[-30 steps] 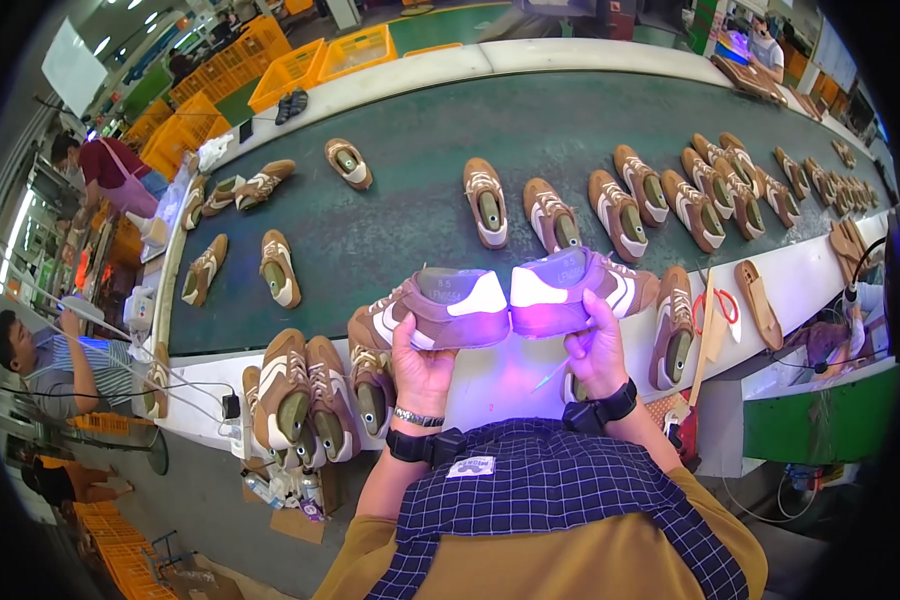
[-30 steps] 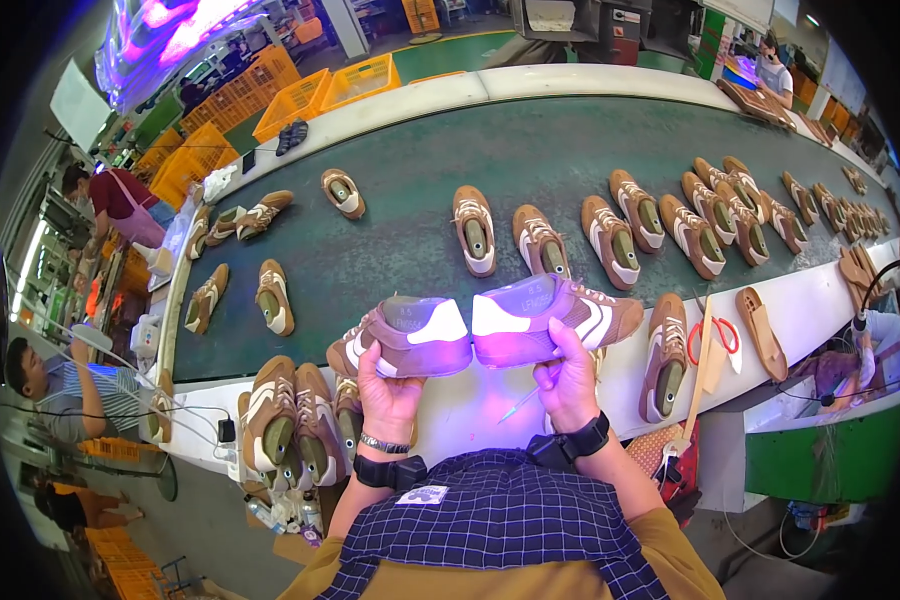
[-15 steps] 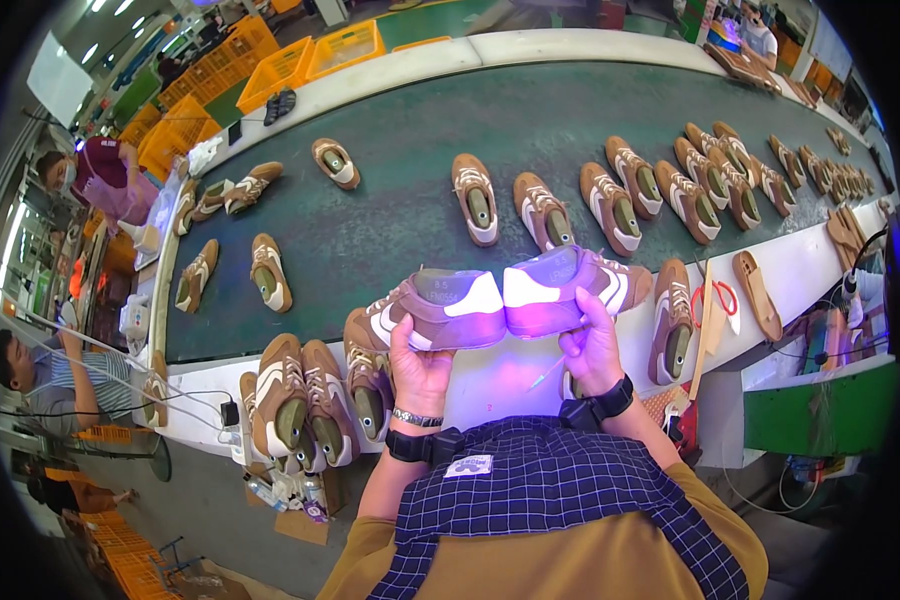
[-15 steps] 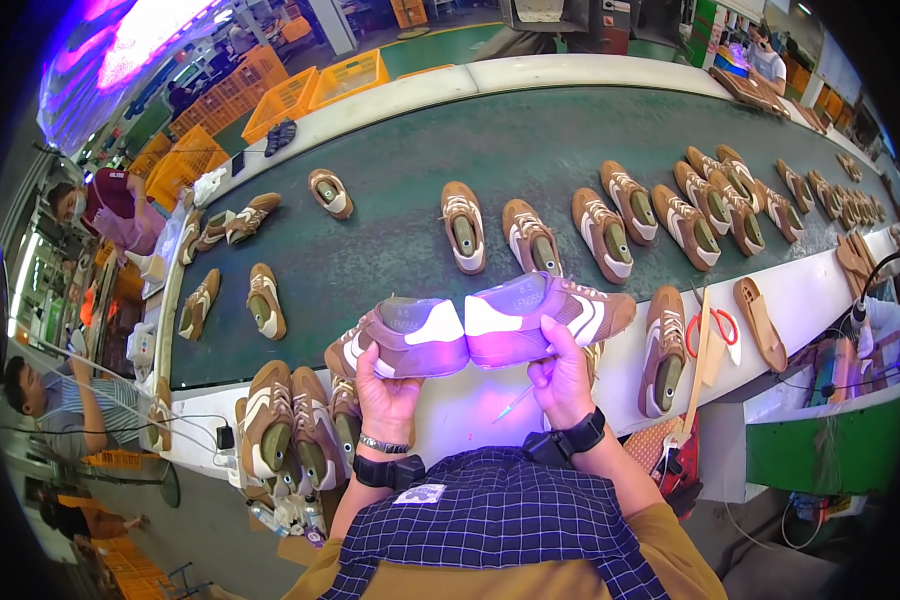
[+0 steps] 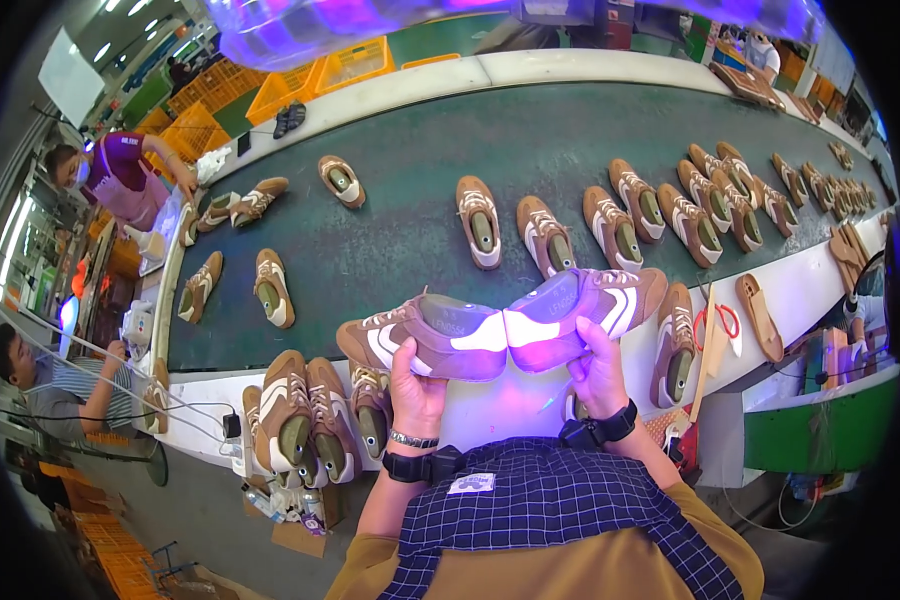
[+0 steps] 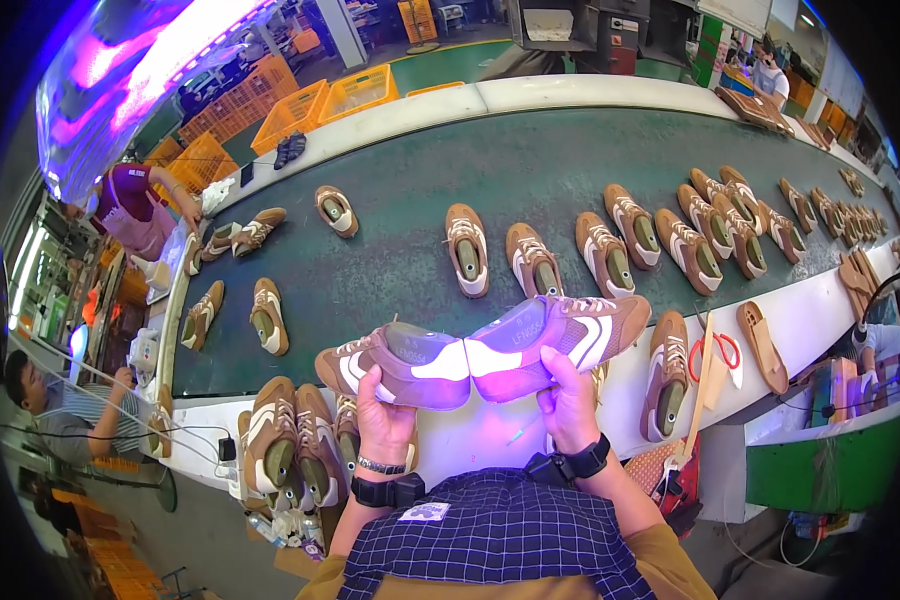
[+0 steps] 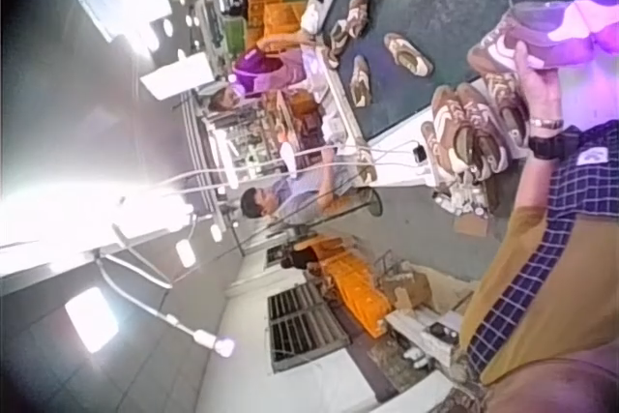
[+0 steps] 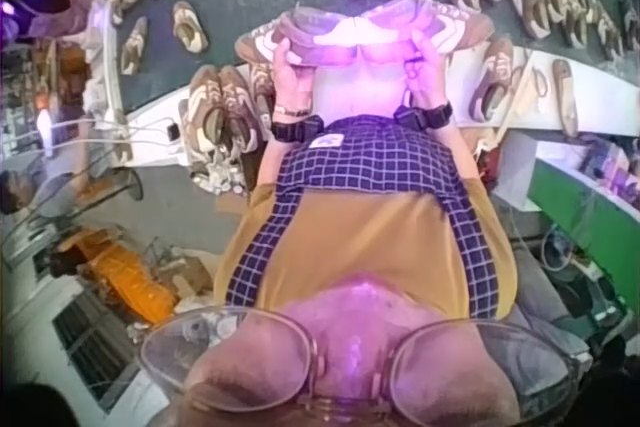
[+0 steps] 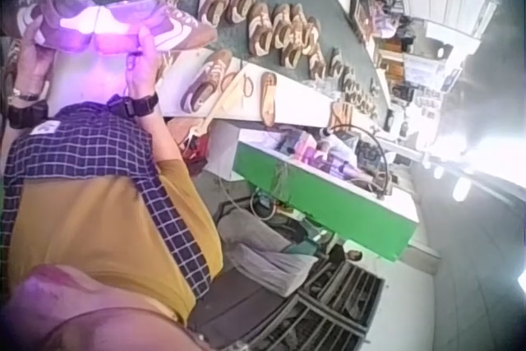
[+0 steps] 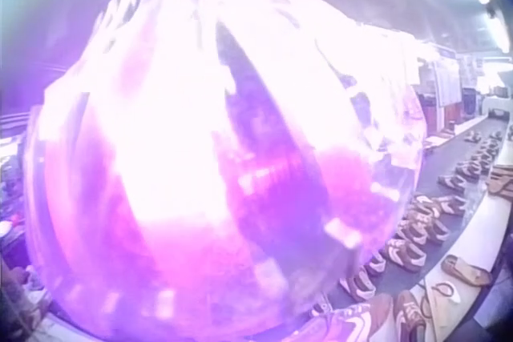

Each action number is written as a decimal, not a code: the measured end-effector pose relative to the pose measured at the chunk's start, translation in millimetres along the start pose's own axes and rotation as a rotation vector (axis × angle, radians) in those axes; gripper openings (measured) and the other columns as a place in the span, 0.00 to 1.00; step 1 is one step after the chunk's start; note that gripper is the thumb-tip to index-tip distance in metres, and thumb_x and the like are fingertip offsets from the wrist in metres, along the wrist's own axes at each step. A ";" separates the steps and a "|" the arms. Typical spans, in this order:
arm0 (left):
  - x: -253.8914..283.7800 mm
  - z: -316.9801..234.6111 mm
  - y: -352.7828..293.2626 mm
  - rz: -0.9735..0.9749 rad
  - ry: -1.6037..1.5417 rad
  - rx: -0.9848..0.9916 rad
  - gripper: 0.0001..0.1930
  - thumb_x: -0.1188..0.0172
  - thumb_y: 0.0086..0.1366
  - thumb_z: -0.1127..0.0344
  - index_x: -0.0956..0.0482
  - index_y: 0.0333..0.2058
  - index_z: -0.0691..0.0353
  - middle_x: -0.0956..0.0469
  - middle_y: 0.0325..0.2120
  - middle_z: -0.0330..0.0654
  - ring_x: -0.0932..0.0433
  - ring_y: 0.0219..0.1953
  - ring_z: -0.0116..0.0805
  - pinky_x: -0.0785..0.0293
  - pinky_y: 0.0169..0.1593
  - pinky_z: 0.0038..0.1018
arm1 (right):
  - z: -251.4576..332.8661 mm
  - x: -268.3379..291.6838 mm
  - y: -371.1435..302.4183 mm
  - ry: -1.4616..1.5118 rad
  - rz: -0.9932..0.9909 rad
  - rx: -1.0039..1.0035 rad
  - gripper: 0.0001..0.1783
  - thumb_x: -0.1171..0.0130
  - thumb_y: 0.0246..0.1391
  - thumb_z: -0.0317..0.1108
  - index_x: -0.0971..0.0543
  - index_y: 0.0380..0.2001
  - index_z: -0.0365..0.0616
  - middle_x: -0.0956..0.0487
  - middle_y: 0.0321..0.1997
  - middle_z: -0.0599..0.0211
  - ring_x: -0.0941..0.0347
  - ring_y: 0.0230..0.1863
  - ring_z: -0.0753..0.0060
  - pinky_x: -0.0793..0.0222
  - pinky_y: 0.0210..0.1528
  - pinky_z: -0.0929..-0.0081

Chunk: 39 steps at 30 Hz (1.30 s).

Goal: The recorder is inspecting shoes on a conveyor belt, checking their quality and alignment.

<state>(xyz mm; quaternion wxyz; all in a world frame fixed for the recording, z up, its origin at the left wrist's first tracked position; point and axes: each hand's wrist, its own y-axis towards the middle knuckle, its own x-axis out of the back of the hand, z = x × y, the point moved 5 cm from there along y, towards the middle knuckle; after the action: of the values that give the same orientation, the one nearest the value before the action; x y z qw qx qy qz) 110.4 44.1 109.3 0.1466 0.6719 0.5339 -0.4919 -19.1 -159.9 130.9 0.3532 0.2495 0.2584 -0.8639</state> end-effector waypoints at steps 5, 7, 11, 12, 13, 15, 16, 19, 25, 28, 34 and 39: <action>1.4 -5.2 1.6 0.042 -0.015 0.028 0.22 0.43 0.56 0.62 0.32 0.50 0.60 0.27 0.46 0.41 0.28 0.49 0.37 0.32 0.55 0.36 | -4.7 -0.2 1.6 0.134 0.052 -0.056 0.22 0.43 0.50 0.36 0.32 0.49 0.43 0.25 0.41 0.68 0.27 0.43 0.72 0.28 0.44 0.73; 4.3 -7.5 11.4 0.080 -0.058 0.065 0.22 0.44 0.57 0.62 0.32 0.50 0.61 0.27 0.46 0.40 0.28 0.48 0.36 0.34 0.55 0.35 | -10.3 2.2 0.2 0.190 0.134 -0.120 0.23 0.44 0.50 0.37 0.33 0.50 0.43 0.26 0.44 0.66 0.27 0.44 0.69 0.29 0.46 0.69; 12.1 -49.6 69.7 0.205 -0.027 0.022 0.23 0.56 0.64 0.53 0.33 0.51 0.63 0.27 0.45 0.47 0.27 0.47 0.42 0.31 0.52 0.35 | -30.4 8.3 -1.4 0.243 0.291 -0.274 0.31 0.53 0.55 0.48 0.40 0.57 0.41 0.29 0.52 0.57 0.30 0.51 0.60 0.31 0.50 0.60; 7.1 -67.9 88.3 0.413 -0.002 0.041 0.24 0.58 0.65 0.51 0.34 0.51 0.63 0.27 0.45 0.49 0.27 0.46 0.44 0.30 0.51 0.37 | -33.9 8.5 -4.5 0.242 0.386 -0.313 0.34 0.57 0.55 0.52 0.42 0.59 0.40 0.31 0.54 0.53 0.31 0.52 0.55 0.31 0.50 0.57; 4.0 -87.7 105.3 0.621 0.025 0.060 0.26 0.60 0.65 0.48 0.34 0.52 0.64 0.27 0.44 0.51 0.26 0.46 0.46 0.30 0.50 0.40 | -39.4 10.5 -5.0 0.282 0.413 -0.357 0.36 0.58 0.55 0.51 0.44 0.60 0.39 0.34 0.57 0.50 0.32 0.53 0.51 0.31 0.50 0.54; 31.1 -127.5 152.2 0.323 0.016 -0.139 0.28 0.61 0.66 0.45 0.35 0.52 0.64 0.26 0.43 0.52 0.26 0.45 0.48 0.30 0.49 0.44 | -54.9 13.9 -8.6 0.305 0.425 -0.469 0.36 0.58 0.54 0.51 0.45 0.61 0.40 0.35 0.58 0.49 0.33 0.54 0.48 0.31 0.50 0.54; 47.6 -142.1 171.1 0.153 -0.027 -0.169 0.29 0.63 0.66 0.45 0.36 0.53 0.65 0.26 0.44 0.51 0.26 0.45 0.49 0.30 0.49 0.47 | -63.0 14.5 -10.2 0.277 0.437 -0.504 0.36 0.57 0.53 0.50 0.45 0.61 0.41 0.36 0.58 0.49 0.34 0.55 0.47 0.33 0.50 0.52; 101.2 -152.5 184.3 -0.344 0.168 -0.089 0.37 0.52 0.63 0.48 0.51 0.58 0.74 0.49 0.59 0.62 0.46 0.61 0.54 0.44 0.59 0.48 | -80.1 5.4 -3.5 0.286 0.445 -0.589 0.37 0.54 0.52 0.50 0.45 0.61 0.41 0.36 0.58 0.49 0.34 0.55 0.48 0.35 0.52 0.52; 123.7 -114.2 126.8 -0.176 0.401 -0.014 0.18 0.44 0.59 0.57 0.30 0.41 0.65 0.29 0.39 0.47 0.29 0.42 0.38 0.30 0.48 0.37 | -79.8 -103.1 117.3 0.165 0.798 -0.442 0.32 0.54 0.55 0.48 0.41 0.60 0.44 0.32 0.54 0.54 0.30 0.50 0.54 0.29 0.47 0.61; 113.3 -98.3 96.0 -0.094 0.413 0.009 0.13 0.44 0.59 0.61 0.29 0.39 0.63 0.26 0.36 0.45 0.27 0.39 0.37 0.28 0.46 0.35 | -77.4 -174.0 208.8 0.195 0.747 -0.270 0.31 0.58 0.58 0.55 0.38 0.57 0.45 0.32 0.55 0.58 0.31 0.52 0.58 0.30 0.50 0.58; 105.7 -98.0 48.5 -0.015 0.405 -0.011 0.12 0.47 0.61 0.65 0.30 0.41 0.64 0.25 0.36 0.46 0.24 0.39 0.35 0.26 0.45 0.31 | -69.3 -171.1 306.6 -1.334 -0.173 0.259 0.40 0.37 0.38 0.49 0.34 0.49 0.29 0.27 0.46 0.42 0.29 0.49 0.46 0.32 0.48 0.64; 110.8 -91.1 25.9 -0.050 0.429 0.026 0.12 0.48 0.62 0.66 0.30 0.42 0.64 0.25 0.37 0.46 0.25 0.38 0.33 0.27 0.45 0.28 | -121.6 -97.8 304.7 -1.714 -0.164 0.076 0.47 0.30 0.24 0.49 0.33 0.50 0.33 0.30 0.52 0.43 0.32 0.54 0.51 0.36 0.55 0.67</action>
<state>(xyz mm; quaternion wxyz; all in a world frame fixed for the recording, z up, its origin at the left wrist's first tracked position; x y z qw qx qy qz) 172.6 163.4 53.4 0.0087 0.7494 0.5631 -0.3481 297.6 -225.1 18.4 0.3542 -0.4966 -0.1092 -0.7849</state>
